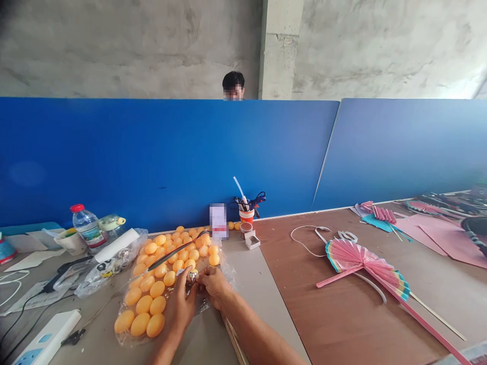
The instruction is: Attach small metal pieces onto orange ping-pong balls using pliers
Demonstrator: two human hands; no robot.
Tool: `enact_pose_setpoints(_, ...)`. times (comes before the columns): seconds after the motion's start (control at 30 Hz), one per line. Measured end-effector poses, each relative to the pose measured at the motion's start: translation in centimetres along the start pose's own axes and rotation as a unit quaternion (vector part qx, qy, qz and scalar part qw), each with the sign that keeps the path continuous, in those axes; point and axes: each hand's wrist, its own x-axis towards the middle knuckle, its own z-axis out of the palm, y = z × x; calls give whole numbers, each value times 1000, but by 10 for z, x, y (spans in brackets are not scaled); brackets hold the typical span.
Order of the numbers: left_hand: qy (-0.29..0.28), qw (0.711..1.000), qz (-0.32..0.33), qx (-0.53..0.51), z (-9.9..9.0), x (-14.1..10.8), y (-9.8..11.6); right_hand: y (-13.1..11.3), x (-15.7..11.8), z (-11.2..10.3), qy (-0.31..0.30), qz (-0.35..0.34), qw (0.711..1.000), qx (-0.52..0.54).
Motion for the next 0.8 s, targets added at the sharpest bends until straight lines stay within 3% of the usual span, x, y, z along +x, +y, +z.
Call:
enact_pose_setpoints(0.1, 16, 998, -35, -44, -1, 3, 5, -9, -3, 0, -12, 38, 998, 57)
enact_pose_setpoints(0.27, -17, 987, -106, -119, -2, 8, 9, -22, -7, -1, -7, 33, 995, 98)
enact_pose_setpoints(0.37, 2, 974, -151, -171, -5, 10, 12, -23, -7, -4, -4, 26, 996, 91)
enact_pose_setpoints(0.47, 22, 960, -193, -203, -8, 11, 18, -24, -6, -7, 11, 1, 999, 43)
enact_pose_setpoints(0.57, 33, 946, -221, -236, -9, 11, 21, -28, -4, -11, 64, -36, 989, -126)
enact_pose_setpoints(0.63, 43, 940, -225, -254, -9, 11, 21, -32, -5, -13, 119, -79, 942, -303)
enact_pose_setpoints(0.7, 49, 940, -223, -254, -9, 11, 19, -36, -8, -14, 158, -112, 864, -465)
enact_pose_setpoints(0.8, 39, 947, -225, -228, -10, 13, 16, -41, -16, -11, 150, -83, 763, -623)
